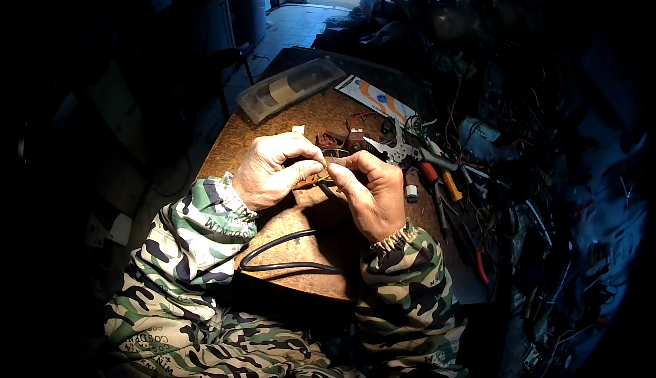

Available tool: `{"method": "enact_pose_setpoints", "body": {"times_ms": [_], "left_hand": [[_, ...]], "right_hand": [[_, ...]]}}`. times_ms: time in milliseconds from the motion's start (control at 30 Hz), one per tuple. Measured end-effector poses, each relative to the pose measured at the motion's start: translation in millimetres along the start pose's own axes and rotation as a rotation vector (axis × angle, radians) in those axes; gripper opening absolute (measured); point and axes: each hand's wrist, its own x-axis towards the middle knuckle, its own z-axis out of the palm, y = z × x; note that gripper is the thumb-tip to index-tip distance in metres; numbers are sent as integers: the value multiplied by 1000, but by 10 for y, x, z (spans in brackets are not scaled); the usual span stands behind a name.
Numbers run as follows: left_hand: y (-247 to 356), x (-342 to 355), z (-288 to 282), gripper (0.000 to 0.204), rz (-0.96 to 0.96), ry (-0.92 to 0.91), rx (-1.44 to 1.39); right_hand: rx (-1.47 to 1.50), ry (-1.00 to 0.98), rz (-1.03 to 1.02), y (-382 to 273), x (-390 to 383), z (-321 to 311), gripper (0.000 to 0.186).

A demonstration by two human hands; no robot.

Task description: The person strips insulation from a black cable using pliers, twists exposed wires, and secures them with a connector. The person repeats this process for multiple wires on a cluttered workbench.

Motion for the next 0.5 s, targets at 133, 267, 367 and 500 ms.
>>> {"method": "enact_pose_setpoints", "body": {"times_ms": [133, 267, 367, 500], "left_hand": [[15, -18, -29, 8, -70, -30, -70], [56, -6, -22, 9, -90, -69, -103], [76, -3, -27, 9, -78, -78, -69], [53, -4, -34, 10, -22, -86, -49]], "right_hand": [[36, -42, 95, 8, 11, -17, 20], [65, -53, 85, -27, -3, -25, 22], [94, -60, 80, 10, 0, -32, 24], [160, -40, 79, -51, -2, 18, 29]]}}
